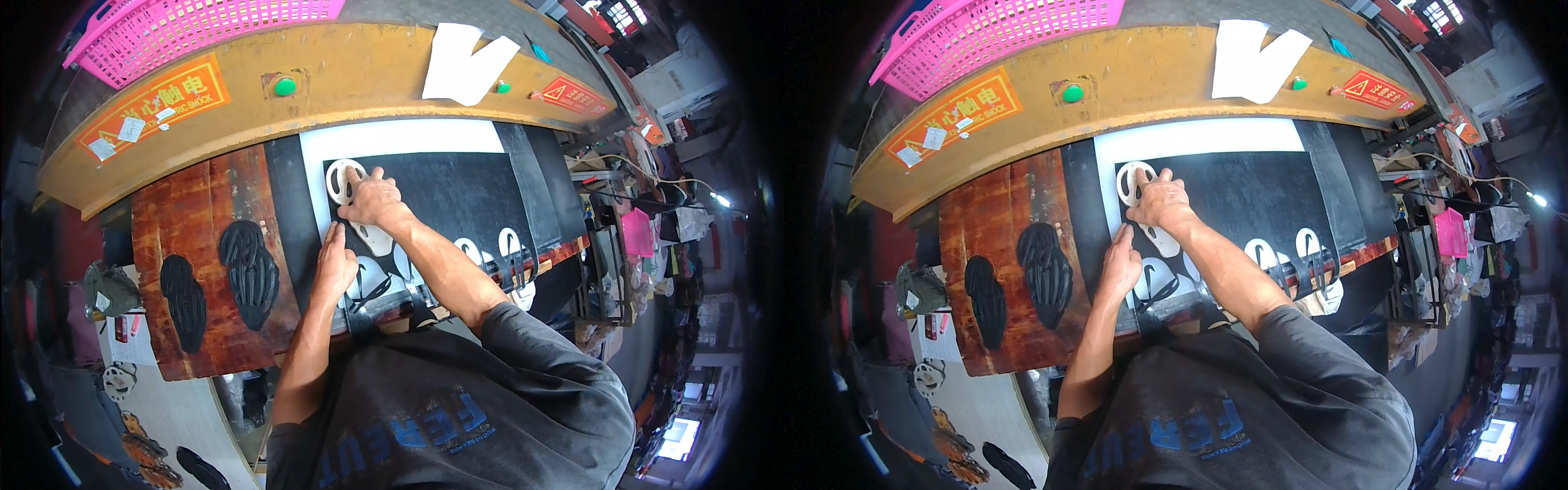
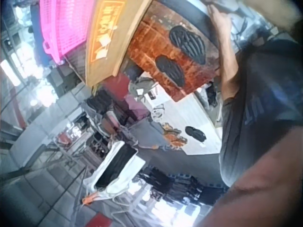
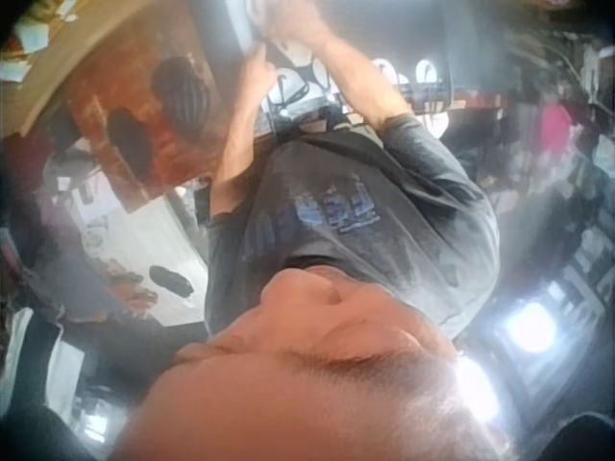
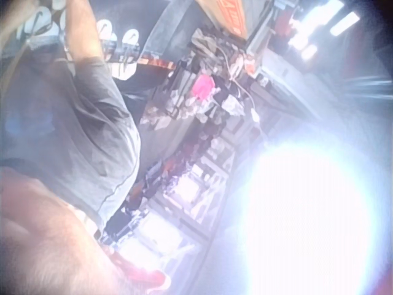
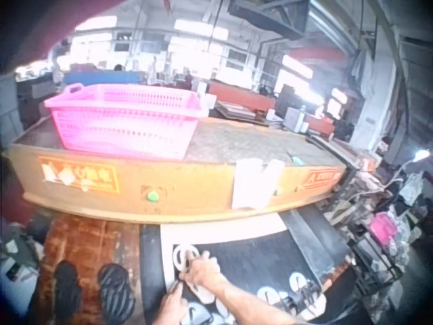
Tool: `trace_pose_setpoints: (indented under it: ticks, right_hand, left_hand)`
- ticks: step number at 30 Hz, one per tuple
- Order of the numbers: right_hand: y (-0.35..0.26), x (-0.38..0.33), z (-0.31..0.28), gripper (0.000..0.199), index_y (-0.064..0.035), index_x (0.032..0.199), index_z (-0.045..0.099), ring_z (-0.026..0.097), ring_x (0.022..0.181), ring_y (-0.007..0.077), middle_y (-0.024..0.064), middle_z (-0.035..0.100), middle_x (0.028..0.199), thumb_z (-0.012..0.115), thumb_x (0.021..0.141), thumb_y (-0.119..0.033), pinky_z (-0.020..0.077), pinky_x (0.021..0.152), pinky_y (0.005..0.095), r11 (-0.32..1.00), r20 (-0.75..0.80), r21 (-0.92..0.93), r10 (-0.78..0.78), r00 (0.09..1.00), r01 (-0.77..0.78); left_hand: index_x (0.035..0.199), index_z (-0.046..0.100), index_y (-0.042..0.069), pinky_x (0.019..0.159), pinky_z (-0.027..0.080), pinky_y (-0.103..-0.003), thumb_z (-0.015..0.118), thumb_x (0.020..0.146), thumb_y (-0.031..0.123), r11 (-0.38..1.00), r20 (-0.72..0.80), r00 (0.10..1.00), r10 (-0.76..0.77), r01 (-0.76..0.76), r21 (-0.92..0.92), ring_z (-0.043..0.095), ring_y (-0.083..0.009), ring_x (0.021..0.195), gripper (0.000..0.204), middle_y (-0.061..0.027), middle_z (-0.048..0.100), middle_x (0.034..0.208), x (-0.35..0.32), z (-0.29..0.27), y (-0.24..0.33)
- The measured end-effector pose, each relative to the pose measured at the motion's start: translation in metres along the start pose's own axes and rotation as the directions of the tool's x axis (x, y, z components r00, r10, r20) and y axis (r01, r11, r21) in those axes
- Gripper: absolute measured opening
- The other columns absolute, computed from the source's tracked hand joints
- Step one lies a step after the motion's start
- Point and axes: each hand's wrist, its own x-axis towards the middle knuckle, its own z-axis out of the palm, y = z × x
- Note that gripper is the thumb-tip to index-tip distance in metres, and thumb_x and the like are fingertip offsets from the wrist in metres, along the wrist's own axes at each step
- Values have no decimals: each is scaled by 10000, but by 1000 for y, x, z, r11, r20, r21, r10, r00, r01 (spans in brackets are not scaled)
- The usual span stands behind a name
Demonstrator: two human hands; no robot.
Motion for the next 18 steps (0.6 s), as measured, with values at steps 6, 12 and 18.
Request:
trace_pose_setpoints:
  ticks: [6,12,18]
  right_hand:
    - [4,-10,-2,1070,-113,1683,359,577,1263,470,330,612,1380,775,812,-573,487,1070,461,998,12,49,28,1000,-29]
    - [0,-16,-1,992,-130,1668,379,598,1229,465,324,586,1411,744,856,-568,493,1034,442,999,8,-35,21,1000,-21]
    - [68,-19,18,753,-124,1561,545,574,1333,513,280,507,1562,665,962,-564,483,1124,512,922,-298,340,-85,951,188]
  left_hand:
    - [1551,417,-141,1294,323,-434,482,931,33,998,26,998,-48,48,30,396,-456,1544,647,-362,372,1654,-3,0,12]
    - [1547,437,-127,1290,326,-438,492,942,44,995,51,998,-44,40,94,385,-439,1557,631,-341,366,1668,-1,-4,18]
    - [1418,579,-111,1185,452,-484,513,944,18,982,-171,968,184,-188,-9,586,-485,1358,495,-341,601,1455,-11,-1,-3]
